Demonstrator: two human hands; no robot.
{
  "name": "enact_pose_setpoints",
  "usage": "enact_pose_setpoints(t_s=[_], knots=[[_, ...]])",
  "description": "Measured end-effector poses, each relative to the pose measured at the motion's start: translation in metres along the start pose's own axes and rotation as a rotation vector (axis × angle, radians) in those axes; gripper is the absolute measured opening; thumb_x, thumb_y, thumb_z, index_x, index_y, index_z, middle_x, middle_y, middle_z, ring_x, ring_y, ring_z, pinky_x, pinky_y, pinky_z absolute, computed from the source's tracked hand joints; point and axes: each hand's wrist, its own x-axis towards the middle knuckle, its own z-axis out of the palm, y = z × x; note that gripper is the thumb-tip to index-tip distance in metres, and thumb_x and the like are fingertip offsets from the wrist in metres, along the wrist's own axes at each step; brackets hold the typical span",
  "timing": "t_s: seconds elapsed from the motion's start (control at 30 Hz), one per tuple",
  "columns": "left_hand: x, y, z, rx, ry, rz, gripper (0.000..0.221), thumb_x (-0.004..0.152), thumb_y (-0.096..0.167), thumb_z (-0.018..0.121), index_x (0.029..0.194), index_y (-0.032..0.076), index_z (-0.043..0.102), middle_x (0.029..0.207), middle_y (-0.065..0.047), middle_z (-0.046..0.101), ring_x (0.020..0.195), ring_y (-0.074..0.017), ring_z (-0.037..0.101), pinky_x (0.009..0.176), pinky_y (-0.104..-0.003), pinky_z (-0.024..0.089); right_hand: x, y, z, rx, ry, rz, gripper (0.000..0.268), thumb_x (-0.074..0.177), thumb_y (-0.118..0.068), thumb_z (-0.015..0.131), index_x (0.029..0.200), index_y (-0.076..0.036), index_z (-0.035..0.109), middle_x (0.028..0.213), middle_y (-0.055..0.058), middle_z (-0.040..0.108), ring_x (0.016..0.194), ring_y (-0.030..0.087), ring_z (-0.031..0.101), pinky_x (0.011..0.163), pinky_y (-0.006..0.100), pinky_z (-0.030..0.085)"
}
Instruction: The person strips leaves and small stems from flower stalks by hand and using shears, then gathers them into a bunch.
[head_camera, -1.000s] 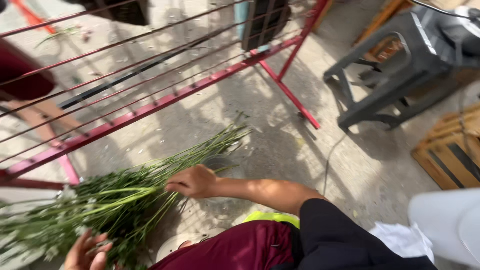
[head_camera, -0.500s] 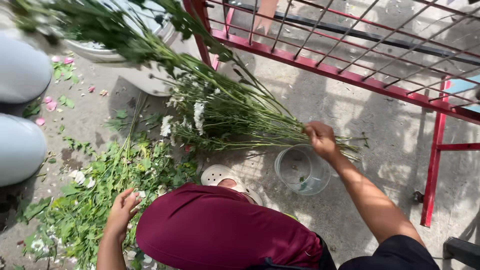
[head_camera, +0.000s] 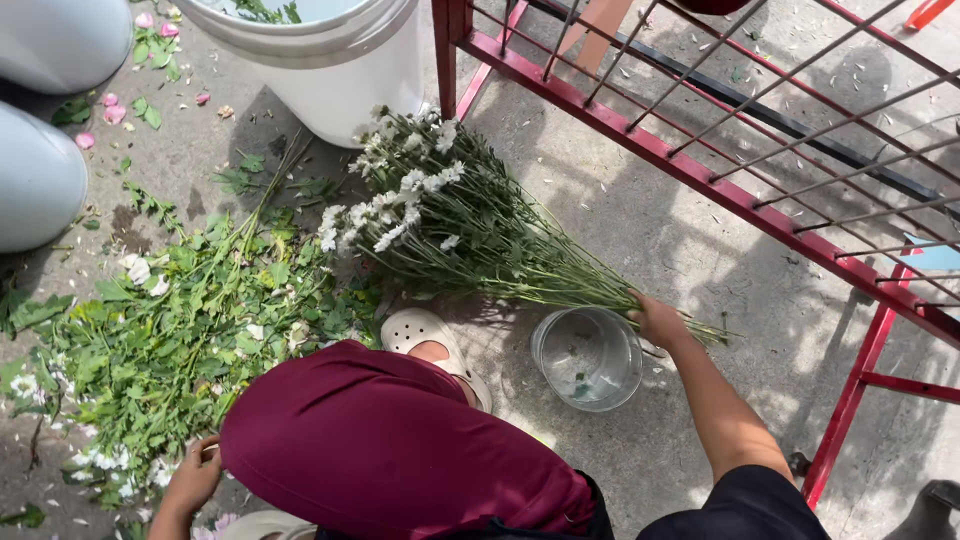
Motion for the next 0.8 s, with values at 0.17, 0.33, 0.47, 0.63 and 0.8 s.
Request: enact_pose_setpoints(t_s=[0.17, 0.33, 0.47, 0.63, 0.8], knots=[[-0.01, -0.033, 0.033, 0.095, -0.032, -0.069, 0.049, 0.09, 0.036, 0.058, 0.132, 0.011, 0.057, 0.12, -0.018, 0.07, 0.108, -0.0364, 0.067, 0.09, -0.043, 0.047, 0.028, -0.029, -0.006, 0.229, 0.035, -0.295, 0.048, 0.091, -0.029, 0.059, 0.137, -0.02, 0.051, 0.119, 0.011, 0.068, 0.107, 0.028, 0.067, 0.085, 0.044, 0.052], [-0.017, -0.024, 0.061, -0.032, -0.023, -0.076, 0.05, 0.091, 0.037, 0.058, 0.131, 0.008, 0.055, 0.118, -0.019, 0.069, 0.106, -0.0359, 0.066, 0.089, -0.044, 0.047, 0.048, -0.013, 0.014, 0.435, -0.064, -0.298, 0.031, 0.092, -0.022, 0.059, 0.122, -0.016, 0.064, 0.116, 0.011, 0.071, 0.11, 0.022, 0.066, 0.089, 0.037, 0.05], [-0.022, -0.012, 0.091, -0.003, 0.001, 0.033, 0.051, 0.088, 0.031, 0.05, 0.134, 0.012, 0.056, 0.122, -0.022, 0.068, 0.12, -0.0449, 0.057, 0.106, -0.055, 0.039, 0.047, -0.011, 0.011, 0.665, 0.056, -0.274, 0.029, 0.102, -0.013, 0.049, 0.125, 0.001, 0.061, 0.117, 0.027, 0.063, 0.109, 0.04, 0.058, 0.096, 0.054, 0.042], [-0.011, -0.023, 0.109, -0.121, -0.021, 0.033, 0.051, 0.083, 0.037, 0.056, 0.129, 0.016, 0.063, 0.121, -0.021, 0.068, 0.119, -0.0457, 0.056, 0.105, -0.055, 0.039, 0.046, 0.005, 0.004, 0.932, 0.069, -0.2, 0.031, 0.104, -0.007, 0.048, 0.131, 0.008, 0.054, 0.118, 0.022, 0.059, 0.105, 0.031, 0.051, 0.095, 0.051, 0.042], [0.029, -0.025, 0.091, -0.069, 0.132, 0.01, 0.034, 0.089, 0.034, 0.053, 0.121, 0.031, 0.065, 0.111, -0.003, 0.073, 0.114, -0.0302, 0.063, 0.1, -0.046, 0.047, 0.056, 0.008, 0.002, 0.963, 0.081, -0.165, 0.032, 0.107, -0.004, 0.047, 0.133, 0.014, 0.048, 0.123, 0.028, 0.053, 0.108, 0.034, 0.047, 0.096, 0.057, 0.039]])
